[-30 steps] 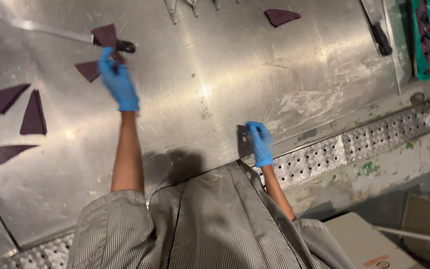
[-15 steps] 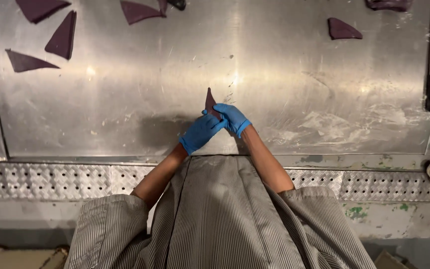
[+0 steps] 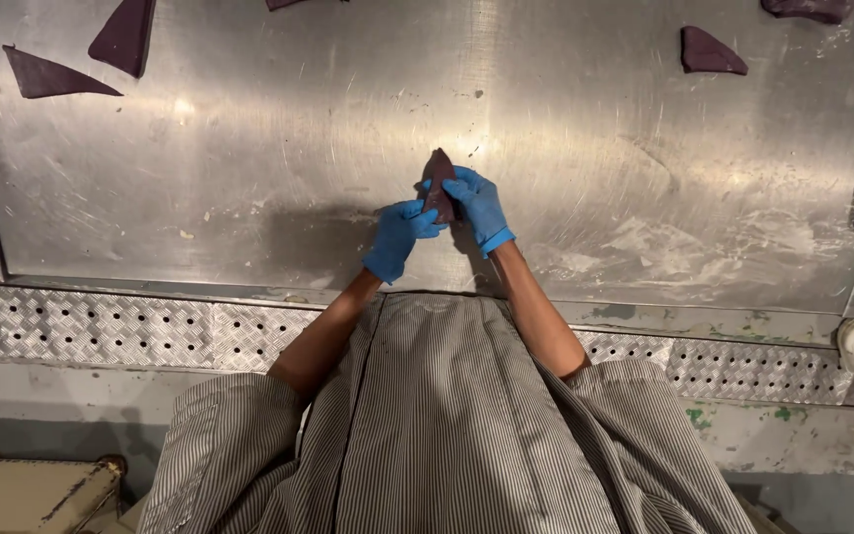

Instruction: Rolling small triangular pieces of purple dough into crescent shapes and arranging them on a tray.

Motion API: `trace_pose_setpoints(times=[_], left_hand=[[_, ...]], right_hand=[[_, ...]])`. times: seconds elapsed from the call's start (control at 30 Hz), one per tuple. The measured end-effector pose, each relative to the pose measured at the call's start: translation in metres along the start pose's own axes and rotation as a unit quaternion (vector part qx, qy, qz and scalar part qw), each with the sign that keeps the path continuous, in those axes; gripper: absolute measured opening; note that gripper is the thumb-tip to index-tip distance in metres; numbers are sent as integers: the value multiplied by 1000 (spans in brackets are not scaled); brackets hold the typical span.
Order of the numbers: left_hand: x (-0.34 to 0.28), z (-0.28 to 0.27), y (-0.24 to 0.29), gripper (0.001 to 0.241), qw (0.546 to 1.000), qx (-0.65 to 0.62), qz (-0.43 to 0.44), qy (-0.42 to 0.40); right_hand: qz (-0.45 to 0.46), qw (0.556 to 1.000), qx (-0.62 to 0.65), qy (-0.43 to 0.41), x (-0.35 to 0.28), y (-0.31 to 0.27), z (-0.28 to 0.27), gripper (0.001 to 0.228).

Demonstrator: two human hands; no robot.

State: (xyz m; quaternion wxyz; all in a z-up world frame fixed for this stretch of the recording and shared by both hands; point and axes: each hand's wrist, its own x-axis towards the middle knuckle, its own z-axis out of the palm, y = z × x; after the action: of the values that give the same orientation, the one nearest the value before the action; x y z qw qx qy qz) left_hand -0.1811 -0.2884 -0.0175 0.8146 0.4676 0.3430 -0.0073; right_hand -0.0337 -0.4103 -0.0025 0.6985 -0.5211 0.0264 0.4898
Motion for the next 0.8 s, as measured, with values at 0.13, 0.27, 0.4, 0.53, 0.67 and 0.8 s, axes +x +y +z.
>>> trace_pose_setpoints(times=[0.13,0.27,0.4,0.53,0.67,0.8], left_hand=[[-9,-2,10,24,993,68,-16,-95],[3,-21,4,25,982,65,10,-175],[-5,-29,22,27,985,117,-70,-106],[-42,-6,82,50,684,728,-32,24],[-60,-9,66,31,693,716,79,34],[-52,-13,30,77,694,658,289,-47]], right_hand=[[52,994,95,-33,-12,-30,11,33],[91,991,92,-24,9,-32,11,32],[38,999,-16,14,35,-17,18,30],[-7,998,-62,16,57,-4,24,27],[-13,997,-77,2,63,-6,25,25],[-24,995,-92,-8,65,-5,27,23]])
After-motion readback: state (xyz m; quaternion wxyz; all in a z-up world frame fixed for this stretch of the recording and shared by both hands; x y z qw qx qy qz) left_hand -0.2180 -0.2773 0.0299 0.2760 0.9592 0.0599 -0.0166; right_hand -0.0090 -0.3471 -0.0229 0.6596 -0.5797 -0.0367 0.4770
